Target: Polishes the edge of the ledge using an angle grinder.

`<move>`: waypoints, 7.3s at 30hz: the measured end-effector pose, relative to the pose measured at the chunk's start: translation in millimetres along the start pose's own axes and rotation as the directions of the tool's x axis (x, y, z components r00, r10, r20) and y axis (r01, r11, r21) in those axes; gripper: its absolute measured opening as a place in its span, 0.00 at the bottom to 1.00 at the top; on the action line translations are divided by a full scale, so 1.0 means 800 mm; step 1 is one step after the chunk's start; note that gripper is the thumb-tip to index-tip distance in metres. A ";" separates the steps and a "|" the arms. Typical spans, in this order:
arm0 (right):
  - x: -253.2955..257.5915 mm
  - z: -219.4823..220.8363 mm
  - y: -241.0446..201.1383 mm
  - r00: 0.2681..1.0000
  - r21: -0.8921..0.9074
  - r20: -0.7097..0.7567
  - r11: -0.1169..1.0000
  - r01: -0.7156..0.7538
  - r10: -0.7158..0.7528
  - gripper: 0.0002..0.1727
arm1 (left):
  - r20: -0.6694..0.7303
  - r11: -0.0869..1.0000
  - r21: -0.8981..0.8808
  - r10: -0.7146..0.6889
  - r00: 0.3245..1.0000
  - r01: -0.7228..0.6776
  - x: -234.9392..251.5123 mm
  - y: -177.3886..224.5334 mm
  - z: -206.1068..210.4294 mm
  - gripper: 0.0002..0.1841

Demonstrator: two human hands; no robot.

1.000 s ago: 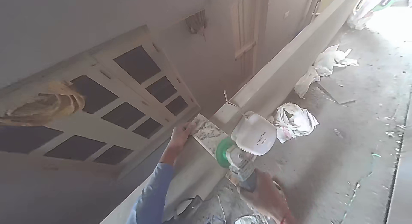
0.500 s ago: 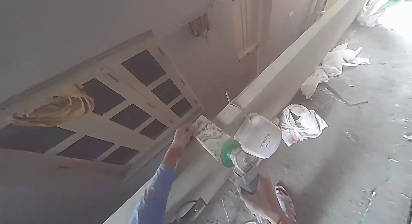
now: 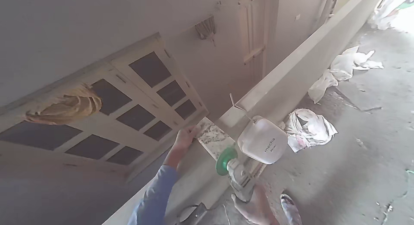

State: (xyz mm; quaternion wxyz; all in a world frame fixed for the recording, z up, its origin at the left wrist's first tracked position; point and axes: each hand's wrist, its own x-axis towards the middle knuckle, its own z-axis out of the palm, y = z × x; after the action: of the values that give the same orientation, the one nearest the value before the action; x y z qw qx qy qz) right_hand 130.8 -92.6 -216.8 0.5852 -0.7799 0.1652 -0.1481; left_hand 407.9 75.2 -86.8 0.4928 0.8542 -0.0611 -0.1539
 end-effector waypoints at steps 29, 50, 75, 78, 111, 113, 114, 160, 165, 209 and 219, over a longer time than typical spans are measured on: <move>-0.017 0.061 0.050 0.985 0.214 -0.169 0.975 0.060 -0.023 0.37 | 0.015 0.999 -0.025 0.043 0.999 -0.042 -0.001 -0.004 -0.004 0.13; -0.011 0.084 0.055 0.960 0.169 -0.217 0.961 0.218 -0.179 0.38 | 0.001 0.997 0.074 -0.021 1.000 0.021 0.000 0.004 -0.003 0.15; 0.026 -0.019 0.025 0.990 -0.164 -0.123 0.985 0.052 -0.073 0.45 | 0.018 1.000 -0.025 -0.009 1.000 0.009 0.003 -0.005 -0.009 0.13; 0.021 -0.035 0.008 0.996 -0.249 -0.034 0.965 0.076 -0.087 0.42 | 0.009 1.000 -0.011 -0.014 1.000 0.014 0.003 -0.004 -0.008 0.12; 0.019 -0.064 -0.023 0.999 -0.294 0.024 0.955 -0.035 0.044 0.39 | 0.017 0.998 -0.062 0.007 1.000 -0.006 -0.002 -0.004 -0.002 0.14; 0.008 -0.042 -0.017 0.999 -0.258 0.031 0.965 0.044 -0.037 0.39 | 0.014 0.997 -0.071 0.016 1.000 -0.015 -0.002 -0.004 -0.002 0.14; 0.002 -0.031 -0.014 0.997 -0.238 0.038 0.968 0.075 -0.068 0.39 | 0.009 0.999 -0.054 0.004 1.000 -0.004 -0.001 -0.004 -0.002 0.14; 0.020 0.115 0.073 0.941 0.369 -0.318 0.898 0.238 -0.119 0.39 | -0.062 0.998 0.059 0.001 0.998 0.003 -0.006 0.008 0.017 0.14; 0.025 0.123 0.072 0.929 0.354 -0.362 0.910 0.216 -0.079 0.39 | -0.063 0.999 0.034 -0.006 0.998 0.008 -0.010 0.009 0.017 0.13; 0.017 0.015 0.049 0.972 -0.092 -0.156 0.982 0.165 -0.178 0.39 | -0.030 1.000 0.025 0.005 1.000 -0.004 0.001 -0.003 0.003 0.14; 0.027 -0.043 0.001 0.998 -0.209 -0.008 0.976 0.052 -0.055 0.41 | 0.023 0.998 0.045 0.045 0.999 -0.046 0.003 -0.003 -0.008 0.12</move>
State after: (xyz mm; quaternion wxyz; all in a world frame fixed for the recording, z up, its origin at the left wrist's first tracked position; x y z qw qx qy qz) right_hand 136.0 -131.7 -207.2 0.4947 -0.8403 0.1628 -0.1507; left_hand 412.1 81.1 -86.7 0.4757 0.8620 -0.0895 -0.1504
